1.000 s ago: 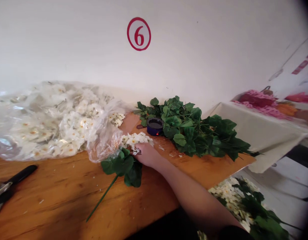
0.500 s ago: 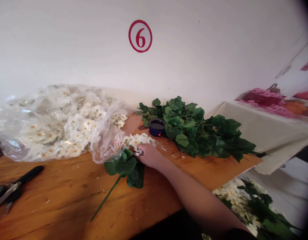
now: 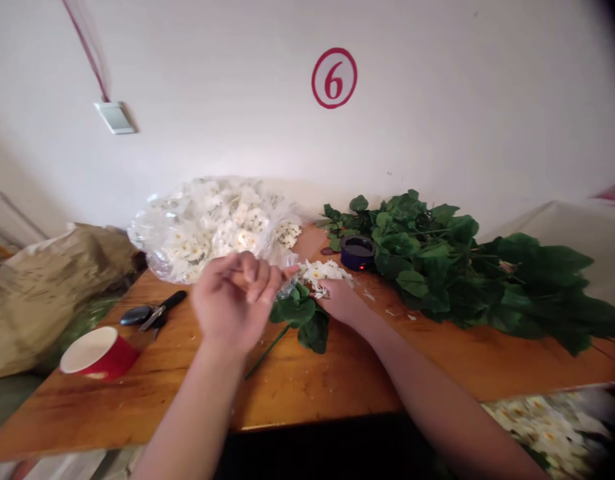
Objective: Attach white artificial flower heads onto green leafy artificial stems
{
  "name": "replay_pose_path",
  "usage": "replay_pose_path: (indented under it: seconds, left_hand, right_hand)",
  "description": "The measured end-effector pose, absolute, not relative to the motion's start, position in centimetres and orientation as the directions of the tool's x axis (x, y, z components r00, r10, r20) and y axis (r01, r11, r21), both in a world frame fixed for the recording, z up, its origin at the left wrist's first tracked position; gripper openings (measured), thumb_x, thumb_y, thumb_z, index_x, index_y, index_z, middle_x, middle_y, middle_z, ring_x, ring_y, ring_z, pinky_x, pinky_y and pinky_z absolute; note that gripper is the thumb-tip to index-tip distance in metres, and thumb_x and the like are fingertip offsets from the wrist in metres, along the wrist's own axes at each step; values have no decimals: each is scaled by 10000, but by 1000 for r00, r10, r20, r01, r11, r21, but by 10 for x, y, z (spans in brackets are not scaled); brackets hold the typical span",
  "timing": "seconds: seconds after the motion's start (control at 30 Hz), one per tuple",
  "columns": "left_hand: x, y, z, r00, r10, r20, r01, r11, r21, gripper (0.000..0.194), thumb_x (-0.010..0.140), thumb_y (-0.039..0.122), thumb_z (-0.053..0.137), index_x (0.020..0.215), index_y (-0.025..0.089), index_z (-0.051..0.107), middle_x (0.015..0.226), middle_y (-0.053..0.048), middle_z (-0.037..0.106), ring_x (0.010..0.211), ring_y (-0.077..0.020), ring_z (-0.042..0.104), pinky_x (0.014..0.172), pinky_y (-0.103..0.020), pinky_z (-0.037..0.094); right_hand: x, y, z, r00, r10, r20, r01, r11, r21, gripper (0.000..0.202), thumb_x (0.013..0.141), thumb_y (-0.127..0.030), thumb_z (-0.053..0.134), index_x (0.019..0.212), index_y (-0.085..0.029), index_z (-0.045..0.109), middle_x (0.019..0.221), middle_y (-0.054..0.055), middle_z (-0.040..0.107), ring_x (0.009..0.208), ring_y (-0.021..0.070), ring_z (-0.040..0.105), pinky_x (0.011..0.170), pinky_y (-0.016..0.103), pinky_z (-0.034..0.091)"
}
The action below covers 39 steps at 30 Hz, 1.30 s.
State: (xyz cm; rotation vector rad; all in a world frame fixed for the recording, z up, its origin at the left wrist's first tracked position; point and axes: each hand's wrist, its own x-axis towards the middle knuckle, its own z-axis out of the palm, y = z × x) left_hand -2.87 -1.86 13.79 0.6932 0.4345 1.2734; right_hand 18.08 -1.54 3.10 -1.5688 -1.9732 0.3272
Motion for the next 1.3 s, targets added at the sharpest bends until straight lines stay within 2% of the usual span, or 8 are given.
replay_pose_path:
  seconds: [0.07, 0.2, 0.37, 0.57, 0.8, 1.1, 1.2, 1.3]
  left_hand:
    - [-24, -26, 136, 309, 940, 145, -714, 128, 688, 359, 824, 386, 499, 527, 185, 475, 418, 21, 302, 434, -121, 404, 591, -342, 460]
    - [-6, 0, 111, 416, 897, 147, -711, 221, 667, 320, 809, 355, 490, 542, 190, 431, 425, 41, 260, 424, -101, 339, 646, -341, 462]
    - [-6, 24, 74, 388, 909, 152, -754, 219, 619, 411, 835, 413, 483, 526, 194, 324, 445, 48, 207, 426, -85, 258, 586, -299, 410]
    - [-7, 20, 69, 385, 909, 157, -741, 203, 640, 434, 839, 444, 480, 515, 199, 326, 431, 45, 208, 420, -89, 259, 590, -312, 423]
    - [-7, 21, 66, 425, 897, 117, -720, 257, 645, 407, 826, 439, 439, 509, 200, 348, 419, 42, 248, 411, -92, 287, 755, -360, 498]
    - [-9, 21, 64, 379, 916, 129, -740, 216, 637, 380, 791, 417, 534, 508, 210, 386, 416, 47, 271, 424, -96, 315, 843, -415, 503]
    - [-10, 24, 67, 388, 912, 131, -737, 222, 639, 353, 804, 422, 523, 542, 203, 433, 452, 36, 310, 474, -114, 394, 799, -404, 501]
    - [-13, 27, 71, 411, 898, 156, -622, 151, 769, 317, 795, 402, 549, 568, 187, 497, 491, 15, 385, 497, -125, 425, 593, -312, 435]
  right_hand:
    - [180, -16, 31, -115, 952, 285, 806, 257, -533, 195, 822, -334, 590, 705, -180, 562, 675, 8, 569, 640, 140, 459, 582, 253, 284]
    - [180, -16, 30, -113, 952, 284, 793, 259, -551, 154, 821, -296, 588, 723, -178, 574, 697, 8, 583, 670, 143, 491, 595, 246, 303]
    - [181, -15, 27, -140, 944, 299, 782, 290, -551, 146, 826, -283, 587, 727, -177, 572, 696, 6, 583, 662, 138, 502, 598, 239, 311]
    - [181, -14, 26, -147, 951, 273, 783, 280, -555, 133, 827, -270, 576, 730, -178, 579, 686, 5, 576, 653, 135, 500, 595, 233, 309]
    - [180, -15, 29, -135, 951, 278, 783, 274, -559, 149, 826, -278, 580, 715, -179, 571, 670, 3, 562, 619, 129, 479, 571, 237, 297]
    - [180, -15, 28, -139, 931, 338, 802, 306, -513, 176, 834, -281, 569, 688, -185, 550, 654, -2, 554, 595, 124, 455, 571, 244, 303]
    - [180, -17, 29, -60, 907, 418, 800, 294, -523, 253, 846, -327, 554, 634, -199, 501, 602, -7, 522, 567, 129, 435, 556, 250, 304]
    - [181, -21, 32, 55, 854, 517, 795, 276, -541, 302, 850, -373, 552, 609, -203, 486, 575, -4, 508, 557, 132, 438, 553, 254, 319]
